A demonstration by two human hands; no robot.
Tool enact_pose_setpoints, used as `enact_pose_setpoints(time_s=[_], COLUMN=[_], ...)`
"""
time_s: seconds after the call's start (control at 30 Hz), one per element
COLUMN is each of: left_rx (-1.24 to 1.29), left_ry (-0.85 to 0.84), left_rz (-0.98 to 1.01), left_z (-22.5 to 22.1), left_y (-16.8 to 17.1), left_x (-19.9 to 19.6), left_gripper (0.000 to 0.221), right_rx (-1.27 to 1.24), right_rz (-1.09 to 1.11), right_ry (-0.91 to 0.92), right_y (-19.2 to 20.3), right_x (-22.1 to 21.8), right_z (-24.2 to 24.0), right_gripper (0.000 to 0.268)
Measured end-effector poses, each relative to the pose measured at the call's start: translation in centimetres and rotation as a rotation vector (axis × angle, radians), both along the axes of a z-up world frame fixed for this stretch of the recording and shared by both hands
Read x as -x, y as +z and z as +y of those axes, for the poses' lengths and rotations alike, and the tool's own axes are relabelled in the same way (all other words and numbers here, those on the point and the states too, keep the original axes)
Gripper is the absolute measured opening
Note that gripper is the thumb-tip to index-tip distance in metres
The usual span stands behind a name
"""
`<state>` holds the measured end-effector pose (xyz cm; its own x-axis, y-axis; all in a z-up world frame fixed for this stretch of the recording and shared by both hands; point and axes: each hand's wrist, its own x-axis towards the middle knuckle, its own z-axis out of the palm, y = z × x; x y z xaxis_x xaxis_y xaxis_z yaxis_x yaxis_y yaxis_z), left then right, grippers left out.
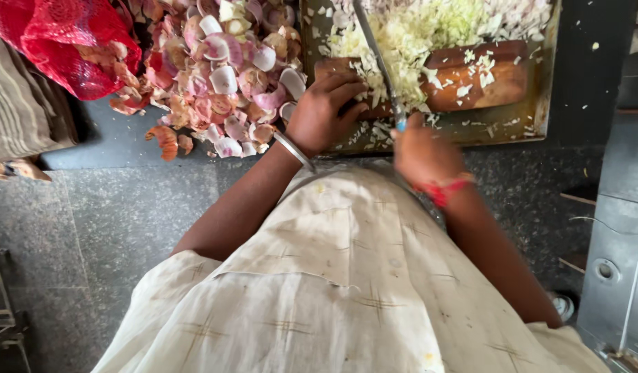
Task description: The person chops a cabbage on a wooden board using a large knife.
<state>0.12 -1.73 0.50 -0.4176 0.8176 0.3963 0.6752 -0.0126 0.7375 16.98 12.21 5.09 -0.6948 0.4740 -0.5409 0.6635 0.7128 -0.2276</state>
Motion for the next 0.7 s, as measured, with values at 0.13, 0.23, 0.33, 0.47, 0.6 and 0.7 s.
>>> enact_pose_setpoints(time_s=[0.13,0.23,0.33,0.47,0.6,0.7], left_rx=[0.033,0.029,0.012,0.007,-0.006,0.005], left_ry=[-0.036,-0.053,-0.026,-0.047,0.055,0.071], left_rz=[0.011,0.045,0.054,0.046,0.116,0.033], left_z=[0.2,1.1,1.0,2.0,2.2,2.5], left_y=[0.3,0.8,1.1,0.7,0.3,0.0], left_x=[-0.1,-0.2,0.0,-0.6,-0.4,-0.9], left_gripper=[0.027,0.03,0.029,0.027,0.029,0.03], right_rx=[-0.035,0.043,-0.136,-0.11,-0.093,-0.145], right_rz=[0.16,0.031,0.025,0.213,0.049,0.166], right_ry=[0.071,-0.031,0.003,0.087,-0.117,0.029], right_y=[0.6,2.6,1.1,1.1,0.7,-1.0], right_x=[0.8,-0.4,0.2,-1.1,-2.6,-1.6], right_z=[1.2,2.3,0.4,3.0,2.2,2.2], right_gripper=[0.04,0.041,0.039,0.04,0.044,0.043])
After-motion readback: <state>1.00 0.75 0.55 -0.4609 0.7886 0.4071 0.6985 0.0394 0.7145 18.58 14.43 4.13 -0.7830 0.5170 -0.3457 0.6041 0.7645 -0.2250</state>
